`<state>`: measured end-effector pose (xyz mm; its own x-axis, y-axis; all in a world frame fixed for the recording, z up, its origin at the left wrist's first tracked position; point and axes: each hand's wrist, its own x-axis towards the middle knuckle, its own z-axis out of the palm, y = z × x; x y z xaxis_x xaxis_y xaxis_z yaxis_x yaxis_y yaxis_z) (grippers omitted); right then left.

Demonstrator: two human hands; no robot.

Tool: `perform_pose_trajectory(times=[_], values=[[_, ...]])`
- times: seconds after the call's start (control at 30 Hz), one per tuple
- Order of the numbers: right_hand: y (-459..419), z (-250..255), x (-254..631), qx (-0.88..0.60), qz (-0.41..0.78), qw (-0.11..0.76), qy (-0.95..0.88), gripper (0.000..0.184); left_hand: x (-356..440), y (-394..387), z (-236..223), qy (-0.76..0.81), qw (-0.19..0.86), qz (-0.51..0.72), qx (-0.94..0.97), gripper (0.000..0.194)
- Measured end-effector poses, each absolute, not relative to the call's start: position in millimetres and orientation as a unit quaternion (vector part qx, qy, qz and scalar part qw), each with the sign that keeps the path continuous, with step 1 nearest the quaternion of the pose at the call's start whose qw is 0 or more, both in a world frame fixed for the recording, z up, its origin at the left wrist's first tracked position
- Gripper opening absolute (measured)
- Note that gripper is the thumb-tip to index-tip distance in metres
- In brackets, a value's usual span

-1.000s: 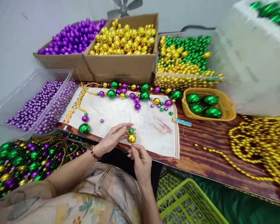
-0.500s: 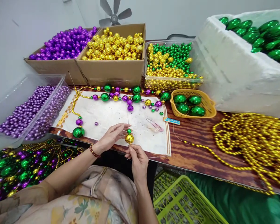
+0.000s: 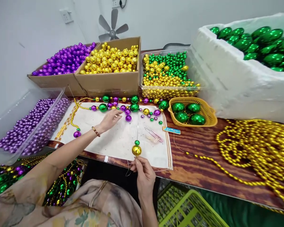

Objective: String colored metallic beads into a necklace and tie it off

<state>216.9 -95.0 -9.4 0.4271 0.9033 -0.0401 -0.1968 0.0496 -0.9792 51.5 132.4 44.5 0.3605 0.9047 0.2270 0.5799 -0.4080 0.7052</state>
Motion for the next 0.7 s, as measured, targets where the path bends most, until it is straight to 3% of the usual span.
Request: perform_pose_trajectory(times=[0.13, 0.23, 0.3, 0.4, 0.5, 0.6, 0.7], values=[[-99, -10, 217, -0.558, 0.43, 0.629, -0.328, 0.023, 81, 131, 23, 0.459, 0.137, 0.21, 0.852, 0.027], [-106, -12, 218, -0.567, 0.427, 0.625, -0.324, 0.024, 90, 128, 15, 0.47, 0.14, 0.198, 0.849, 0.028], [-110, -13, 219, -0.571, 0.427, 0.622, -0.323, 0.024, 88, 124, 15, 0.465, 0.214, 0.26, 0.819, 0.029], [-111, -13, 220, -0.57, 0.426, 0.625, -0.321, 0.023, 80, 111, 26, 0.437, 0.41, 0.398, 0.695, 0.031], [-109, -11, 218, -0.569, 0.426, 0.623, -0.326, 0.022, 71, 90, 44, 0.392, 0.587, 0.459, 0.54, 0.033], [-109, -8, 214, -0.562, 0.435, 0.616, -0.339, 0.022, 63, 71, 62, 0.351, 0.667, 0.475, 0.454, 0.035], [-113, -4, 208, -0.549, 0.438, 0.614, -0.361, 0.02, 58, 57, 72, 0.336, 0.678, 0.491, 0.432, 0.037]])
